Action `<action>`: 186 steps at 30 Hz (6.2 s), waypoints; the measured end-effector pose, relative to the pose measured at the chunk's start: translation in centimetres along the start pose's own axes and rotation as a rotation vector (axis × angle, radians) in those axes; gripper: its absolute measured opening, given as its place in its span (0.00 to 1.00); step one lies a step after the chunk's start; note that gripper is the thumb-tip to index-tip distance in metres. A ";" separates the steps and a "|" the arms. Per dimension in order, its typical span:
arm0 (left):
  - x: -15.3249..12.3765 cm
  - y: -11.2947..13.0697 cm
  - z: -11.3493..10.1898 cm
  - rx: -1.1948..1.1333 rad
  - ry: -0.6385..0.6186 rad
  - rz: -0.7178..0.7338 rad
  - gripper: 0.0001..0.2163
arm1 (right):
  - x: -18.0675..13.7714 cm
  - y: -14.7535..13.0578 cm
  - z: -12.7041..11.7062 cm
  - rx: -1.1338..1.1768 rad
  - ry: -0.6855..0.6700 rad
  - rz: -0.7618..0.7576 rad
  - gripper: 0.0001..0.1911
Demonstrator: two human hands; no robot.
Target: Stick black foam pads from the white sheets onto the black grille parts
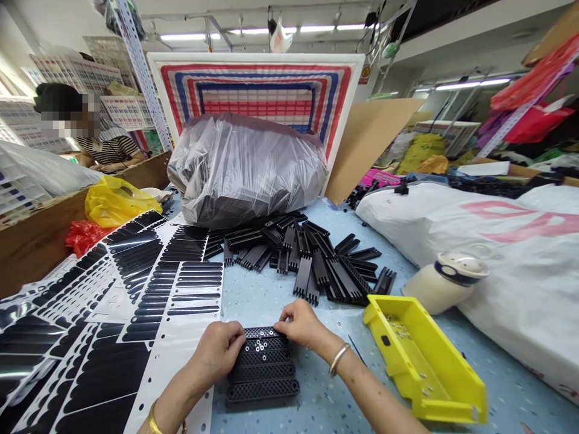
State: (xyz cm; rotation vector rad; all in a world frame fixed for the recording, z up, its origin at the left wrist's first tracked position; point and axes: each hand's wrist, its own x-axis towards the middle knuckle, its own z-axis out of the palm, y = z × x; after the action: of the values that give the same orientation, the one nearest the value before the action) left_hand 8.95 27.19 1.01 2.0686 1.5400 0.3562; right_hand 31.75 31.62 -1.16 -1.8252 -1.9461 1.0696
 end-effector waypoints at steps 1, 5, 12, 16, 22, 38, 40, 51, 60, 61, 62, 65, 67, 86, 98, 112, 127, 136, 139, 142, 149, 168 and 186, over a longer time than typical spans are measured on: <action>0.0 0.0 0.0 -0.007 0.002 -0.006 0.11 | 0.0 0.2 -0.2 0.025 -0.036 0.012 0.12; 0.1 -0.2 0.1 -0.040 0.004 -0.022 0.10 | -0.3 0.8 -1.1 0.136 -0.149 0.071 0.16; 0.2 -0.3 0.2 -0.082 0.021 -0.024 0.10 | -1.2 0.2 -1.2 0.334 -0.131 0.101 0.07; 0.2 -0.2 0.1 -0.097 0.019 -0.028 0.10 | -1.5 -0.3 -1.5 0.377 -0.145 0.121 0.06; 0.4 -0.3 0.3 -0.116 0.028 -0.039 0.10 | -1.3 -0.6 -1.0 0.365 -0.159 0.161 0.06; 0.9 -0.6 0.3 -0.232 0.089 -0.136 0.10 | -2.0 0.5 -0.1 0.410 -0.100 0.097 0.12; 1.0 -0.7 0.2 -0.248 0.105 -0.150 0.09 | -1.9 0.7 0.1 0.409 -0.094 0.085 0.12; 1.0 -1.8 0.2 -0.358 0.182 -0.246 0.06 | -1.9 0.8 -0.1 0.429 -0.091 0.066 0.15; 1.7 -2.2 0.2 -0.678 -0.050 -0.357 0.06 | -1.8 1.0 0.0 0.434 -0.097 0.069 0.15; 1.7 -2.4 0.1 -0.721 -0.070 -0.369 0.06 | -1.8 1.1 0.0 0.434 -0.100 0.068 0.15; 1.7 -2.5 0.0 -0.760 -0.085 -0.377 0.06 | -1.8 1.1 0.0 0.434 -0.104 0.067 0.15; 1.7 -2.9 -0.3 -0.847 -0.114 -0.388 0.05 | -1.7 1.1 -0.1 0.432 -0.106 0.064 0.15; 1.7 -3.0 -0.5 -0.887 -0.127 -0.385 0.06 | -1.7 1.1 -0.1 0.431 -0.103 0.062 0.15; 2.2 -3.1 0.1 -0.946 -0.119 -0.372 0.09 | -1.6 1.2 0.2 0.399 -0.094 0.065 0.14; 1.9 -3.4 -0.7 -1.033 -0.187 -0.360 0.07 | -1.7 1.2 0.3 0.391 -0.086 0.062 0.14; 2.2 -3.1 -0.7 -0.858 -0.187 -0.347 0.06 | -1.8 1.2 0.3 0.357 -0.091 0.035 0.15; 2.3 1.4 -0.9 -0.170 -0.071 0.122 0.14 | -3.1 -2.1 0.0 -0.217 0.058 -0.193 0.11; 3.5 2.2 -0.5 -0.021 -0.124 0.162 0.15 | -3.5 -3.5 0.5 -0.375 0.032 -0.189 0.14; 2.9 1.8 -0.9 -0.016 -0.102 0.138 0.13 | -4.0 -2.9 0.1 -0.355 0.046 -0.169 0.13; 1.5 0.9 -1.5 -0.018 -0.060 0.084 0.12 | -4.9 -2.3 0.1 -0.336 0.051 -0.156 0.12; -1.5 -0.8 -1.1 -0.043 -0.027 -0.021 0.12 | -5.6 -0.8 0.9 -0.233 0.090 -0.105 0.13; -2.2 -2.0 0.5 -0.250 0.058 -0.034 0.09 | -4.2 1.4 1.5 0.164 0.048 0.086 0.14; -1.8 -2.3 1.1 -0.468 0.129 -0.236 0.06 | -4.1 2.1 1.0 0.353 -0.038 0.085 0.21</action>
State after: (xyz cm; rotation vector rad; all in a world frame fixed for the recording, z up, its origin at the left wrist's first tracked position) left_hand 7.05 25.74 -0.98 1.5143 1.5732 0.6960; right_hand 33.36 27.31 -2.05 -1.7130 -1.5852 1.3821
